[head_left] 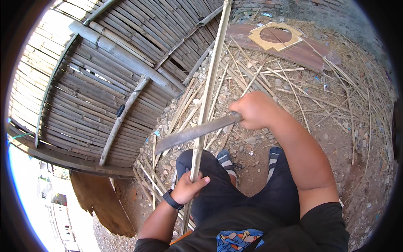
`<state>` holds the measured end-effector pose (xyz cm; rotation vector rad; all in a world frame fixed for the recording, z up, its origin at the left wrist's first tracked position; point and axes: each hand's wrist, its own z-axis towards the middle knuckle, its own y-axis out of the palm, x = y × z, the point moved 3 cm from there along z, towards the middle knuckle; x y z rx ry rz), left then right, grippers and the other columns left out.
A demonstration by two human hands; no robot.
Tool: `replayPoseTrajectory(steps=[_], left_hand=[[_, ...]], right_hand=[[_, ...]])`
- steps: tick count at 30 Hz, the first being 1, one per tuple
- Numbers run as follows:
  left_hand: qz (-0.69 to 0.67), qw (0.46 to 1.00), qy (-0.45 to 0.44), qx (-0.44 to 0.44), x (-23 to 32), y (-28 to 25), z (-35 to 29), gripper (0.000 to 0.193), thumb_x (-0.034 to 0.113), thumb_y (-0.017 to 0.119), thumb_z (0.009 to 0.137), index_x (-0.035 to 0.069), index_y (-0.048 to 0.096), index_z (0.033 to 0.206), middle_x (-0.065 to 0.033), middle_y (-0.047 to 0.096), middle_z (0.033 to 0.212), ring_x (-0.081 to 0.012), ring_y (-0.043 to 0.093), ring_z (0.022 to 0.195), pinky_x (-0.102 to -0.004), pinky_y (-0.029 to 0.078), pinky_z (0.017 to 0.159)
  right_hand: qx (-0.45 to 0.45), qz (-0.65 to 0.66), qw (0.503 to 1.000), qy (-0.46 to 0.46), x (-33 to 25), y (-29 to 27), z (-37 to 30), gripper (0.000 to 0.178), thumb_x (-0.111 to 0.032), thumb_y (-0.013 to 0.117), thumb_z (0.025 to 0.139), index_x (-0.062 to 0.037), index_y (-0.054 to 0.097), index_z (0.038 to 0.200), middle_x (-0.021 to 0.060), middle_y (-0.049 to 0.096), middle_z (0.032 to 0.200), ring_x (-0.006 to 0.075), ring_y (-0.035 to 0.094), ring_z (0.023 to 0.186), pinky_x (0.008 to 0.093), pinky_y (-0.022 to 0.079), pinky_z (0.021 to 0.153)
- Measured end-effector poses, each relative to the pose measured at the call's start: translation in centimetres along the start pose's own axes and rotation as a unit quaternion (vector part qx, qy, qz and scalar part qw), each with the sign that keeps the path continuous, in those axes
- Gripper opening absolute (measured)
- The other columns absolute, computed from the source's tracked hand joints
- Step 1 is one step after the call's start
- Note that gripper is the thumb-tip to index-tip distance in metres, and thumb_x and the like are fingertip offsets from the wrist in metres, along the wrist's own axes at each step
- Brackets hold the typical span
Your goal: The person splits bamboo strips using a machete. They hold the bamboo with one hand and strike it with the machete to separate it into thinner pieces, then set the split pieces aside on the ground.
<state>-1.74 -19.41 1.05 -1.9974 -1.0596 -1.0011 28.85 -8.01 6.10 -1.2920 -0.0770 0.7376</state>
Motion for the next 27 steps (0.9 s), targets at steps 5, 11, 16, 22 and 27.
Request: replayPoseTrajectory(steps=[5,11,16,22,27], left_hand=[[0.024,0.999,0.012,0.022,0.8,-0.2,0.3,0.036,0.027,0.072,0.092,0.014,0.043,0.075,0.0056,0.043,0.057,-0.0051,0.043,0.044,-0.0218,0.033,0.041],[-0.091,0.99,-0.064,-0.089,0.0,-0.9,-2.4,0.028,0.015,0.069,0.092,0.015,0.042,0.084,0.0047,0.041,0.061,-0.0073,0.037,0.048,-0.0246,0.03,0.046],[-0.153,0.966,-0.158,-0.135,-6.3,-3.9,-6.6,0.03,0.015,0.069,0.093,0.014,0.042,0.081,0.0028,0.044,0.059,-0.0077,0.041,0.047,-0.0245,0.032,0.045],[-0.24,0.933,-0.242,-0.116,-13.3,-3.2,-11.9,0.031,0.019,0.069,0.094,0.014,0.042,0.08,0.0037,0.037,0.058,-0.0078,0.031,0.044,-0.0258,0.022,0.044],[-0.201,0.946,-0.24,-0.085,-15.9,-3.2,-12.8,0.033,0.025,0.069,0.094,0.013,0.042,0.079,0.004,0.035,0.056,-0.0086,0.029,0.045,-0.0272,0.022,0.044]], right_hand=[[0.096,0.042,0.989,0.1,4.0,-0.9,-0.6,0.017,-0.016,0.073,0.071,-0.0111,0.065,0.085,0.0133,0.065,0.069,0.0344,0.067,0.069,0.0455,0.052,0.064],[-0.034,0.036,0.999,-0.015,-0.5,-0.4,0.1,0.017,-0.019,0.074,0.074,-0.0115,0.067,0.088,0.0122,0.066,0.071,0.0329,0.068,0.074,0.0451,0.052,0.067],[0.039,0.167,0.964,0.201,7.4,0.9,-0.7,0.029,-0.029,0.075,0.08,-0.0095,0.069,0.1,0.0147,0.068,0.079,0.0322,0.069,0.079,0.0443,0.052,0.071],[-0.172,0.117,0.978,0.025,1.3,7.8,-0.2,0.035,-0.032,0.075,0.08,-0.0072,0.07,0.104,0.0163,0.069,0.081,0.0353,0.067,0.078,0.0438,0.052,0.071],[-0.238,0.129,0.961,0.062,1.9,10.9,1.2,0.034,-0.027,0.074,0.08,-0.0051,0.07,0.105,0.018,0.069,0.082,0.0357,0.068,0.083,0.0439,0.054,0.074]])
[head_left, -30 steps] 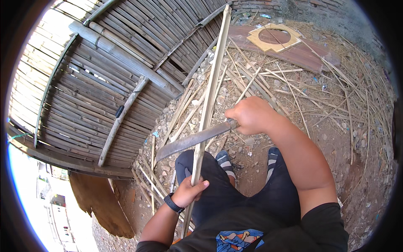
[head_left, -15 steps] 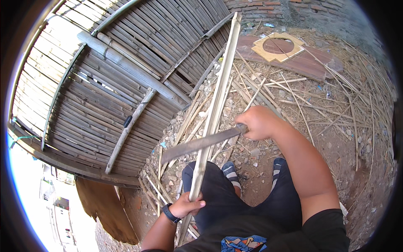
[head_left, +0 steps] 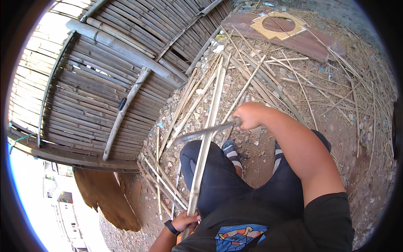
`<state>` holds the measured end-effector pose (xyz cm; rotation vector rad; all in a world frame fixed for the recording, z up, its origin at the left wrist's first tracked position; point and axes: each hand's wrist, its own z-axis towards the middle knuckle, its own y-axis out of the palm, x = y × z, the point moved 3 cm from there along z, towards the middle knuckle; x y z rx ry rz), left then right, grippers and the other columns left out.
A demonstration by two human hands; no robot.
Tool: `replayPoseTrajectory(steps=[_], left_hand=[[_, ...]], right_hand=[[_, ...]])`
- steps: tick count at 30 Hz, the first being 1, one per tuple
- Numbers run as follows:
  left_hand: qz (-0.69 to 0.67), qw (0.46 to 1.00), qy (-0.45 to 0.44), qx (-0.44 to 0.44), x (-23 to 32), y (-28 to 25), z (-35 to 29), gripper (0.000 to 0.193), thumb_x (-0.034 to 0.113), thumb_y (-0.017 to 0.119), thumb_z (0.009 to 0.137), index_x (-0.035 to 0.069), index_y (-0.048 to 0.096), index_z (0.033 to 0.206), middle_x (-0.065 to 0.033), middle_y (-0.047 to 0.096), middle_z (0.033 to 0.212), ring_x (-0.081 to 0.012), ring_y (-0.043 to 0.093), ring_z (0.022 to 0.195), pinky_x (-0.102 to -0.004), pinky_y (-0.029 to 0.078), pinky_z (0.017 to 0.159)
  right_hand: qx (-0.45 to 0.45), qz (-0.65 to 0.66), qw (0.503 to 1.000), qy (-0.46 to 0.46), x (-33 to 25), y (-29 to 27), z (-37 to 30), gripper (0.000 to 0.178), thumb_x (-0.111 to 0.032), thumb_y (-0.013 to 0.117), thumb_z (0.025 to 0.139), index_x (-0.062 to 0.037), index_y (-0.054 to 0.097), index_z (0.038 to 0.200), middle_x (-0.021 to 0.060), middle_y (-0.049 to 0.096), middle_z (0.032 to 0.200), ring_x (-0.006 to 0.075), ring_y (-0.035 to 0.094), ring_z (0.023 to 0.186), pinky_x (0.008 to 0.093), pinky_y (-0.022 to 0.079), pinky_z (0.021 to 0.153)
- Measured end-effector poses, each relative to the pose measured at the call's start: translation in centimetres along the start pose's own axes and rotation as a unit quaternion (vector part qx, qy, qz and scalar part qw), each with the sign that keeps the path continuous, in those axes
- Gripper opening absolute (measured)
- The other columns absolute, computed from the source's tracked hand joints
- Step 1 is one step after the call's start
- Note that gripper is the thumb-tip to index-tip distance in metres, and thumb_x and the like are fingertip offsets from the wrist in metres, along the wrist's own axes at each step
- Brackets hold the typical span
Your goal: The person splits bamboo strips using a machete. They hold the bamboo with one hand and strike it with the machete to separate it into thinner pieces, then set the split pieces aside on the ground.
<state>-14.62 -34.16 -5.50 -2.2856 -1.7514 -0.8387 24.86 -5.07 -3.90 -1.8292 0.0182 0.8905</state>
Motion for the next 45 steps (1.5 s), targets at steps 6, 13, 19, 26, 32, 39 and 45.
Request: replayPoseTrajectory(steps=[6,13,19,26,32,39,45], left_hand=[[-0.009,0.999,-0.039,0.002,0.6,-0.6,0.4,0.025,0.024,0.066,0.096,0.012,0.047,0.085,0.0038,0.036,0.058,-0.0084,0.031,0.046,-0.0264,0.024,0.044],[0.062,0.997,-0.05,-0.007,2.2,-3.9,0.6,0.027,0.019,0.068,0.093,0.012,0.045,0.081,0.0054,0.034,0.06,-0.0078,0.029,0.048,-0.0267,0.022,0.045],[-0.012,0.993,-0.09,-0.07,1.4,-5.2,1.3,0.041,0.012,0.068,0.093,0.008,0.044,0.126,0.0044,0.039,0.069,-0.0059,0.033,0.05,-0.0248,0.025,0.047],[0.028,0.999,-0.026,-0.036,0.2,-3.9,2.6,0.031,0.013,0.072,0.09,0.012,0.044,0.077,0.0024,0.039,0.058,-0.0082,0.036,0.047,-0.0259,0.025,0.045],[-0.007,0.999,-0.037,-0.036,-0.2,-3.6,3.3,0.03,0.014,0.075,0.089,0.013,0.045,0.08,0.0028,0.039,0.057,-0.0083,0.035,0.045,-0.027,0.024,0.044],[0.029,0.999,-0.017,-0.017,-0.6,-3.7,2.9,0.03,0.013,0.074,0.089,0.013,0.045,0.081,0.0022,0.039,0.057,-0.0083,0.033,0.045,-0.027,0.022,0.043],[-0.024,0.995,-0.064,-0.071,-0.5,-4.5,3.3,0.03,0.011,0.071,0.09,0.012,0.044,0.079,0.0025,0.039,0.057,-0.008,0.034,0.046,-0.0265,0.023,0.043]], right_hand=[[0.095,0.031,0.992,0.082,2.7,-0.2,0.1,0.022,-0.017,0.068,0.077,-0.0091,0.069,0.098,0.0144,0.071,0.086,0.031,0.07,0.083,0.0424,0.055,0.074],[0.054,-0.165,0.985,0.015,-3.4,-2.3,-2.0,0.018,-0.015,0.068,0.072,-0.0123,0.069,0.09,0.0128,0.069,0.083,0.033,0.069,0.084,0.0438,0.055,0.074],[0.257,0.03,0.944,0.206,4.6,-2.0,-1.1,0.026,-0.02,0.071,0.076,-0.0102,0.068,0.099,0.0149,0.07,0.088,0.0351,0.068,0.087,0.0458,0.054,0.077],[0.03,-0.051,0.996,0.068,-0.4,-4.9,-2.6,0.027,-0.022,0.07,0.081,-0.0096,0.069,0.106,0.0154,0.07,0.088,0.0315,0.069,0.084,0.0452,0.053,0.075],[0.21,0.091,0.956,0.184,5.1,-5.4,-2.8,0.026,-0.022,0.071,0.079,-0.0085,0.07,0.101,0.0147,0.07,0.085,0.0298,0.069,0.081,0.0429,0.053,0.073],[0.053,-0.124,0.991,-0.022,-2.5,-3.1,-1.1,0.024,-0.02,0.071,0.079,-0.0072,0.069,0.099,0.0162,0.069,0.083,0.0335,0.068,0.08,0.0441,0.054,0.074],[0.263,0.111,0.943,0.174,7.7,-3.3,-0.6,0.02,-0.015,0.07,0.074,-0.0092,0.067,0.093,0.0138,0.069,0.08,0.0324,0.069,0.08,0.0455,0.054,0.073]])
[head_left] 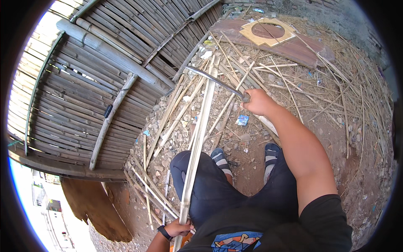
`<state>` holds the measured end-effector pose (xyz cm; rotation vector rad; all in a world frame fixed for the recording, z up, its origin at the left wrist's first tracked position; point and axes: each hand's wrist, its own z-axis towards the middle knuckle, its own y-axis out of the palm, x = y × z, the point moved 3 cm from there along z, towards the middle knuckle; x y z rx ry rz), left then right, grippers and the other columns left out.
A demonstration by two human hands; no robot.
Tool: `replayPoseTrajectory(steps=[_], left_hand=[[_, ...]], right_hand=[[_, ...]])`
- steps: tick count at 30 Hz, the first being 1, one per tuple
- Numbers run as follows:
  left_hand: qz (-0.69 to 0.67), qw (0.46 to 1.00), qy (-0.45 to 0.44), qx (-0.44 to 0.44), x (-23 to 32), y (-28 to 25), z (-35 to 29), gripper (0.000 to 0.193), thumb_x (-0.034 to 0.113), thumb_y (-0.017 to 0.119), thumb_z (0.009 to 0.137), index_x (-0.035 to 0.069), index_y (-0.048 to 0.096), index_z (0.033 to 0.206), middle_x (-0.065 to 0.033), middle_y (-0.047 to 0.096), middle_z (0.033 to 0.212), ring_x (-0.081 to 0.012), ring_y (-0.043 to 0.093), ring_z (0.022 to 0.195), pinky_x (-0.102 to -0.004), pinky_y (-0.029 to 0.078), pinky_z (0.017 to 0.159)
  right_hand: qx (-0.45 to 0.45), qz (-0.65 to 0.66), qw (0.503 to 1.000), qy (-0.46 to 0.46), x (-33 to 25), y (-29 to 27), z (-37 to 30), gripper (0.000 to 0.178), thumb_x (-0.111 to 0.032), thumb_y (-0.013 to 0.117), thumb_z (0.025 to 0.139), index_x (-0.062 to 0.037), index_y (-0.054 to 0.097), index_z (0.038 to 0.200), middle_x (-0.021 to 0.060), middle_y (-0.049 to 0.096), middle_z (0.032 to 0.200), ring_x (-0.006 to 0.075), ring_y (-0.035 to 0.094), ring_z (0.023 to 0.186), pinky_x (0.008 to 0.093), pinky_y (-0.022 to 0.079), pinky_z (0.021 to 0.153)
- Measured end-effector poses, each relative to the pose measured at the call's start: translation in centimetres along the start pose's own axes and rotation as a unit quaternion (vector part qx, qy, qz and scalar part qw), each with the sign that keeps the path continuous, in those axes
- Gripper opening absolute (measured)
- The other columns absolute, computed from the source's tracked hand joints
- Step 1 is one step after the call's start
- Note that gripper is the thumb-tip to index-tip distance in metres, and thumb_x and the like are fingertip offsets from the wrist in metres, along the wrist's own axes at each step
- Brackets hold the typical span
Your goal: The person splits bamboo strips using a machete. They hold the bamboo with one hand and strike it with the machete to separate it into thinner pieces, then set the split pieces aside on the ground.
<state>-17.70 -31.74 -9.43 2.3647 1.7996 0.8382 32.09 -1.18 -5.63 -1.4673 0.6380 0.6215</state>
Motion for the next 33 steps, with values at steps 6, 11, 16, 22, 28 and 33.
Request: replayPoseTrajectory(steps=[6,11,16,22,28,33], left_hand=[[-0.028,0.999,-0.007,-0.027,-0.9,0.2,0.3,0.031,0.008,0.069,0.092,0.012,0.042,0.077,0.0026,0.039,0.059,-0.0082,0.035,0.047,-0.0267,0.024,0.044],[0.026,1.0,-0.007,-0.001,-0.1,-0.1,0.1,0.034,0.007,0.07,0.09,0.013,0.041,0.075,0.0027,0.04,0.059,-0.0088,0.034,0.046,-0.0268,0.024,0.044],[0.025,1.0,0.007,0.006,-1.7,-0.6,-0.1,0.031,0.005,0.067,0.091,0.013,0.042,0.074,0.0026,0.039,0.058,-0.0088,0.033,0.048,-0.0285,0.023,0.046],[0.027,1.0,-0.003,0.008,-0.6,0.1,0.3,0.033,0.006,0.069,0.09,0.012,0.042,0.074,0.0023,0.043,0.06,-0.0085,0.036,0.049,-0.0268,0.025,0.047],[0.027,0.999,-0.025,0.001,0.3,-0.9,-0.2,0.031,0.006,0.074,0.087,0.012,0.044,0.081,0.0025,0.046,0.065,-0.0073,0.037,0.05,-0.0253,0.029,0.047],[0.018,0.999,-0.015,0.037,-1.2,-0.6,-0.9,0.031,0.005,0.074,0.086,0.012,0.044,0.084,0.0027,0.044,0.065,-0.008,0.041,0.05,-0.0257,0.028,0.047]], right_hand=[[-0.116,-0.198,0.927,-0.295,-9.2,3.5,-4.6,0.017,-0.015,0.069,0.075,-0.0102,0.067,0.091,0.0139,0.068,0.076,0.0351,0.068,0.077,0.0453,0.053,0.07],[-0.093,-0.116,0.982,-0.115,-1.7,3.5,-0.8,0.024,-0.014,0.069,0.072,-0.0097,0.068,0.095,0.0144,0.07,0.084,0.0337,0.068,0.082,0.0464,0.054,0.074],[-0.022,-0.024,0.998,-0.045,-3.3,1.9,-1.2,0.025,-0.013,0.067,0.07,-0.01,0.068,0.095,0.0149,0.069,0.082,0.034,0.069,0.082,0.0455,0.054,0.075],[-0.132,-0.266,0.898,-0.324,-10.2,3.8,-5.2,0.027,-0.018,0.071,0.069,-0.0111,0.068,0.096,0.0146,0.068,0.075,0.0348,0.068,0.078,0.0442,0.054,0.074],[0.041,0.003,0.996,0.073,0.0,0.4,0.0,0.038,-0.017,0.068,0.075,-0.0106,0.069,0.113,0.0161,0.071,0.09,0.0354,0.069,0.09,0.044,0.054,0.081],[0.016,-0.076,0.997,-0.023,-2.9,-0.7,-0.9,0.044,-0.018,0.07,0.074,-0.0138,0.068,0.118,0.0174,0.071,0.091,0.0355,0.069,0.091,0.0456,0.054,0.081]])
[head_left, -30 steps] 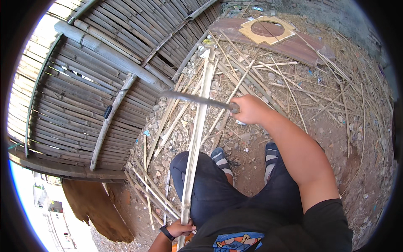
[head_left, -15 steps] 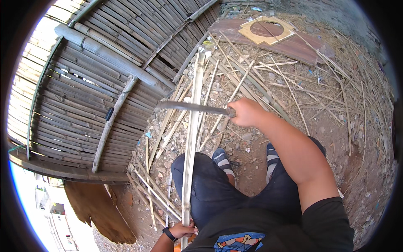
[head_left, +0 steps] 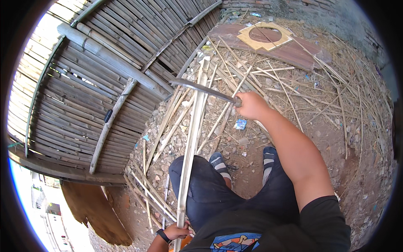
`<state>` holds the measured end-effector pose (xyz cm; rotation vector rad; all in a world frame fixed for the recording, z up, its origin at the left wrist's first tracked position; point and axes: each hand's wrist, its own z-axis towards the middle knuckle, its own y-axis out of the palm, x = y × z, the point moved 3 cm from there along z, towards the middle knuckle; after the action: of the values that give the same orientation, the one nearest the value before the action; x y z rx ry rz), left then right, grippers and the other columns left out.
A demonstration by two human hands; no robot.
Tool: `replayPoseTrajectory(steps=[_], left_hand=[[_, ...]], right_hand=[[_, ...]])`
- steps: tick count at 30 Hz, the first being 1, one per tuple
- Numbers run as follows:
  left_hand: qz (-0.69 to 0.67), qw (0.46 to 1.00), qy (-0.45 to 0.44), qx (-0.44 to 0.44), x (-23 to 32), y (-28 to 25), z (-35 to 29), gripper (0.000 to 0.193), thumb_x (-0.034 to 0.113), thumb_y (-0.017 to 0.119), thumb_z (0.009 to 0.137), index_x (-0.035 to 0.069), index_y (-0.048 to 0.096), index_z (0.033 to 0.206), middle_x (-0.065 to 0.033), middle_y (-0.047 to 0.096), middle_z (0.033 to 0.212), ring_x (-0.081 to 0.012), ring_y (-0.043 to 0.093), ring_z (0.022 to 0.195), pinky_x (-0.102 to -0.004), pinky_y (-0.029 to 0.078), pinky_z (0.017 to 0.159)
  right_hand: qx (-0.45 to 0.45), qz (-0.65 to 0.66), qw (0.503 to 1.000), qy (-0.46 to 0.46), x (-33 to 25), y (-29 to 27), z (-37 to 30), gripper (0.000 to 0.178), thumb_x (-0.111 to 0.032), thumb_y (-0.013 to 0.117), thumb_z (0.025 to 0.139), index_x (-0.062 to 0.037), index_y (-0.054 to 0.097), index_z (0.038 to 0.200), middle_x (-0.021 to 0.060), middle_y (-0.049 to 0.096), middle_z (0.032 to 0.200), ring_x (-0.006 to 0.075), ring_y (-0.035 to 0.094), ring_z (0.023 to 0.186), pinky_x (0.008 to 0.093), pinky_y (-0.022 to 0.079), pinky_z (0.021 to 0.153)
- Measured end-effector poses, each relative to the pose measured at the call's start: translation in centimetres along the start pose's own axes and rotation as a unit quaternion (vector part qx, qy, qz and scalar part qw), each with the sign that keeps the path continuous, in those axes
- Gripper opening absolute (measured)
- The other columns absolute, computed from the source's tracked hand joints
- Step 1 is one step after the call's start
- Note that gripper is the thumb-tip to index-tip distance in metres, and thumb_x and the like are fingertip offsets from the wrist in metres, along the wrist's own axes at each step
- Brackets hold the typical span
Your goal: The person splits bamboo strips using a machete. They hold the bamboo with one hand and strike it with the machete to separate it into thinner pieces, then set the split pieces aside on the ground.
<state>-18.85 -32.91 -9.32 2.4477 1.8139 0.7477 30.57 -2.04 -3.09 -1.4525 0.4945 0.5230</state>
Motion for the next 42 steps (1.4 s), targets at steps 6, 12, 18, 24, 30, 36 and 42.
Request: replayPoseTrajectory(steps=[6,12,18,24,30,36,42], left_hand=[[0.057,0.998,0.025,0.021,0.6,-0.3,0.6,0.032,0.006,0.073,0.087,0.012,0.044,0.074,0.0003,0.052,0.068,-0.0089,0.042,0.051,-0.0263,0.029,0.046],[0.064,0.998,-0.011,0.026,1.9,-0.4,-0.6,0.028,0.006,0.075,0.086,0.007,0.052,0.102,0.0039,0.042,0.063,-0.007,0.037,0.048,-0.026,0.027,0.046],[0.005,0.999,-0.003,0.032,-0.3,-0.3,-0.5,0.025,0.006,0.074,0.087,0.01,0.049,0.092,0.0019,0.046,0.066,-0.0079,0.039,0.049,-0.0265,0.027,0.046],[0.024,1.0,0.01,0.011,-0.2,-0.5,0.3,0.024,0.011,0.075,0.087,0.01,0.052,0.08,0.0008,0.053,0.07,-0.0077,0.041,0.05,-0.0262,0.03,0.046],[0.152,0.984,0.027,0.091,1.9,0.4,-0.9,0.033,0.015,0.077,0.086,0.001,0.062,0.111,0.0053,0.046,0.061,-0.0064,0.045,0.05,-0.0238,0.036,0.047],[0.085,0.99,0.033,0.103,0.8,1.4,-1.4,0.036,0.01,0.074,0.088,0.013,0.042,0.071,0.004,0.039,0.057,-0.0091,0.037,0.046,-0.0278,0.027,0.045],[0.079,0.993,0.031,0.082,0.7,0.6,-0.2,0.026,0.013,0.077,0.086,0.005,0.055,0.097,0.0035,0.045,0.058,-0.0084,0.044,0.046,-0.0255,0.034,0.045]], right_hand=[[-0.095,-0.204,0.912,-0.343,-7.7,2.8,-3.9,0.02,-0.015,0.069,0.073,-0.014,0.067,0.092,0.0107,0.07,0.081,0.0336,0.069,0.083,0.0457,0.054,0.074],[0.025,0.045,0.994,0.097,4.8,1.2,1.6,0.034,-0.016,0.067,0.078,-0.0094,0.068,0.112,0.0162,0.072,0.097,0.0335,0.069,0.091,0.0434,0.054,0.082],[0.026,-0.004,1.0,-0.016,0.9,-0.1,-0.1,0.038,-0.017,0.069,0.075,-0.0092,0.068,0.111,0.0143,0.072,0.093,0.0335,0.069,0.089,0.0438,0.055,0.079],[-0.086,-0.186,0.943,-0.261,-6.1,0.8,-3.2,0.026,-0.016,0.072,0.07,-0.0128,0.067,0.095,0.008,0.071,0.08,0.0293,0.071,0.08,0.0448,0.055,0.072],[0.053,0.089,0.985,0.137,4.4,-0.2,0.9,0.043,-0.019,0.071,0.077,-0.0093,0.067,0.119,0.0163,0.071,0.102,0.0319,0.069,0.094,0.0438,0.055,0.082],[0.056,0.01,0.996,0.071,2.3,-2.7,-0.2,0.045,-0.021,0.069,0.08,-0.011,0.065,0.123,0.0179,0.07,0.106,0.0332,0.067,0.098,0.0454,0.054,0.083],[-0.06,-0.119,0.984,-0.118,-2.2,-2.3,-2.2,0.03,-0.017,0.071,0.071,-0.0147,0.069,0.101,0.0134,0.07,0.086,0.0357,0.068,0.088,0.0481,0.054,0.075]])
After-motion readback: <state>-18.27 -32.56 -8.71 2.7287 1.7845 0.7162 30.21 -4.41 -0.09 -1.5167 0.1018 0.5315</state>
